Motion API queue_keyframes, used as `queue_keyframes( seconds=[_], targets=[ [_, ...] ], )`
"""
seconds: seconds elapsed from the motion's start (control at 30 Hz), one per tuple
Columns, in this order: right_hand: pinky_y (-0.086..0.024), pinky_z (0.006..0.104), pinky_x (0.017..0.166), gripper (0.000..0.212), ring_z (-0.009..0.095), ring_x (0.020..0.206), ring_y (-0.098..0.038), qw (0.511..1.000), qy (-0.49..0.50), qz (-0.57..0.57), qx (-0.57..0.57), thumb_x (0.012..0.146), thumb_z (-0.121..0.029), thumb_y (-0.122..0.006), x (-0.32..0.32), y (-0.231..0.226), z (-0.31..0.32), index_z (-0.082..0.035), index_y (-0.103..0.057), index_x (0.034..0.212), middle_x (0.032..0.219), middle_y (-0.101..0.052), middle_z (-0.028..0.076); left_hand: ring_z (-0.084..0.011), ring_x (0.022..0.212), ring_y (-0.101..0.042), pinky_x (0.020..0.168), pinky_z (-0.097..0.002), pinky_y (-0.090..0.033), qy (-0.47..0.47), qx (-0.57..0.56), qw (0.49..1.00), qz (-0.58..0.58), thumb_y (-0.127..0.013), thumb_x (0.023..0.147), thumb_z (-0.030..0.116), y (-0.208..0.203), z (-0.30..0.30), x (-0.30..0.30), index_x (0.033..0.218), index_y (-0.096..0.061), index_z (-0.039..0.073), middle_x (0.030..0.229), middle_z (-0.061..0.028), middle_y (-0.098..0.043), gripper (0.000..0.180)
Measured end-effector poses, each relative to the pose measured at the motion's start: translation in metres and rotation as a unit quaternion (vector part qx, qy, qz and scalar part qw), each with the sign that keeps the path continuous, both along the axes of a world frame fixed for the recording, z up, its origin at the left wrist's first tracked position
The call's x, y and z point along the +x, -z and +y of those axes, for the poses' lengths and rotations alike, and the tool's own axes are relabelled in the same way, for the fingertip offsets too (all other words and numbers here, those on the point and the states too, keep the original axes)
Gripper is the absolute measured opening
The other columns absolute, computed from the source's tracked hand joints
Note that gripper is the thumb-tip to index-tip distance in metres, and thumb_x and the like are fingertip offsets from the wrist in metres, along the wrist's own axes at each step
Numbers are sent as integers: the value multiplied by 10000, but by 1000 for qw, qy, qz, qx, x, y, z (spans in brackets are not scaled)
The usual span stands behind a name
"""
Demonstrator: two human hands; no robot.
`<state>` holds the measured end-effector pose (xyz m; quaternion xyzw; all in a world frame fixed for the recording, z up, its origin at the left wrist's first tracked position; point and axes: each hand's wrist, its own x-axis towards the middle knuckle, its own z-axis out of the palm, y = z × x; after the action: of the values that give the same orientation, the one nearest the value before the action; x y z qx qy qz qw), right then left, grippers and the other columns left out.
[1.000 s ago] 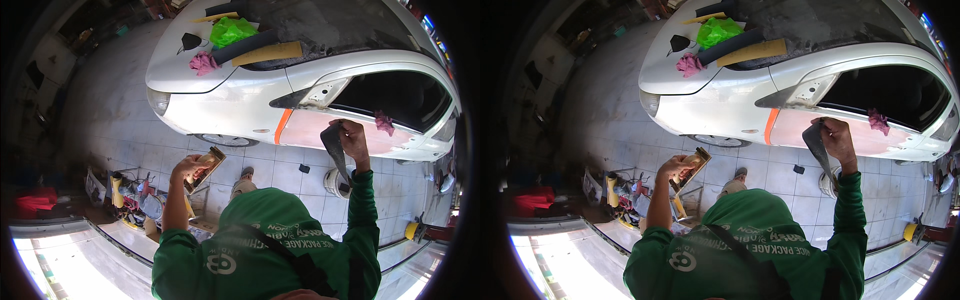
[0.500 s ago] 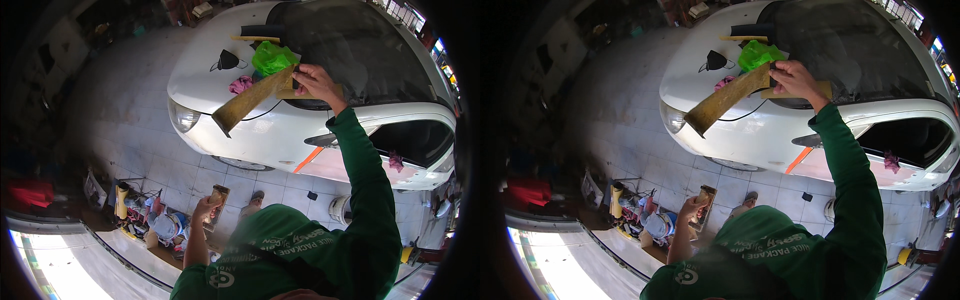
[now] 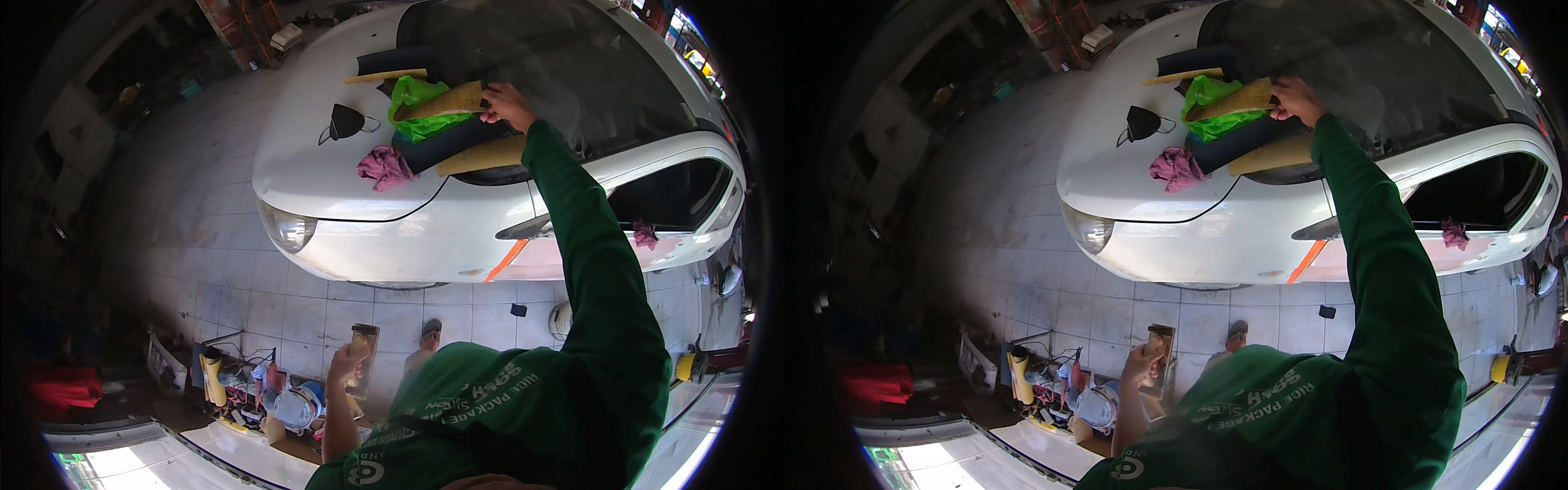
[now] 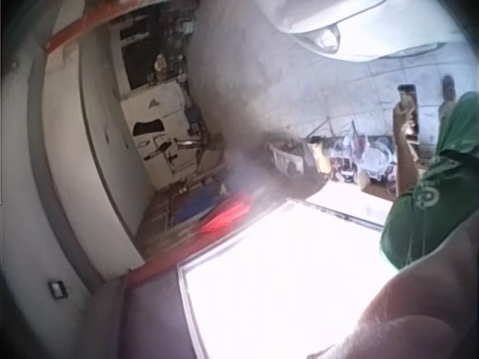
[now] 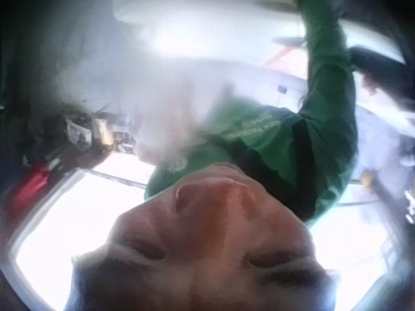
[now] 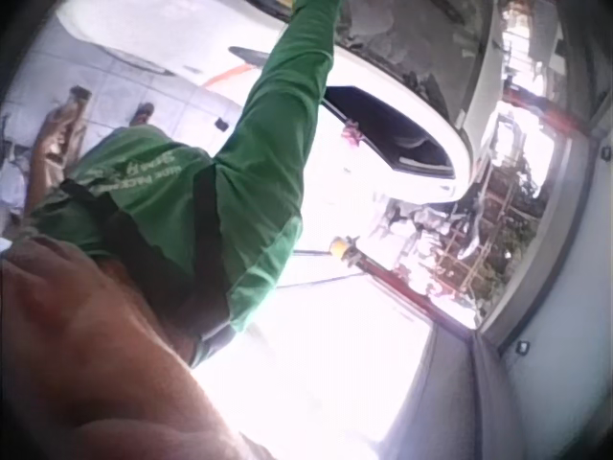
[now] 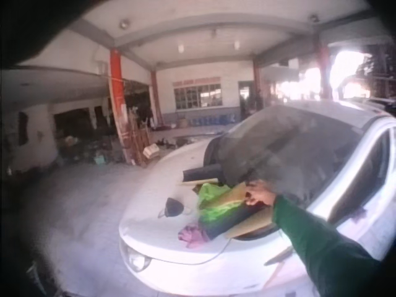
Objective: The person sands a pink primer patch on a white car door using a sanding block and sandpaper. They wipe the surface with a cloth, change sandpaper sheets, and continue sanding the area.
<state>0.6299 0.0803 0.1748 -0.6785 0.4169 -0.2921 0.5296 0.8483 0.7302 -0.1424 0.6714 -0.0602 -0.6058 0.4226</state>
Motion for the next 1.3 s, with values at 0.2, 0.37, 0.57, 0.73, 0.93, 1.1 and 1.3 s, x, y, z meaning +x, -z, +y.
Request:
queue_keyframes(
  seconds=[0.2,0.37,0.57,0.73,0.93,1.1,1.3],
  targets=[
    [-577,361,663,730,267,724,-734,985,-27,-166,-34,1039,-210,-684,3,4,-13,110,-308,1577,957,-695,149,-90,510,-519,446,-281,-478,18,7,999,-45,-872,896,314,-17,-11,-6,1080,-687,81,676,17,-546,350],
    [-495,344,777,402,211,823,-619,963,-206,-160,-61,1058,-217,-672,-10,-75,-49,40,-617,1362,1126,-698,113,-156,659,-676,544,-330,-560,24,-14,982,-187,-860,849,390,-24,-20,-27,1223,-693,41,846,-65,-728,538],
    [-513,302,661,226,114,799,-645,912,-397,-93,-52,1082,-196,-629,110,-67,183,-19,-676,1215,1058,-731,61,-246,700,-726,693,-404,-567,-55,35,961,-267,-830,826,446,13,33,-94,1173,-711,48,842,-141,-744,541],
    [-505,244,577,249,94,638,-628,836,-548,1,20,1101,-192,-568,128,40,331,-5,-700,1199,864,-704,22,-395,997,-753,902,-496,-576,-96,161,922,-337,-812,804,435,47,119,-183,1194,-703,34,1045,-240,-766,570],
    [-526,240,509,254,96,583,-669,770,-602,106,184,1094,-237,-596,81,215,441,-9,-689,1158,826,-706,34,-389,1010,-759,912,-483,-597,-126,298,928,-182,-802,802,461,43,235,-304,1232,-698,10,1083,-243,-764,632],
    [-542,263,513,235,130,586,-686,736,-594,201,255,1039,-225,-623,27,288,518,-9,-672,1118,870,-720,63,-365,954,-779,880,-457,-615,-213,359,908,-34,-808,793,474,35,298,-385,1207,-715,4,1104,-236,-767,634],
    [-527,252,464,237,137,562,-685,696,-603,263,288,1023,-158,-638,0,301,591,-12,-651,1210,925,-735,70,-242,700,-728,627,-394,-592,-294,379,876,-39,-819,828,393,108,357,-463,1085,-728,-5,891,-141,-744,483]
  ],
)
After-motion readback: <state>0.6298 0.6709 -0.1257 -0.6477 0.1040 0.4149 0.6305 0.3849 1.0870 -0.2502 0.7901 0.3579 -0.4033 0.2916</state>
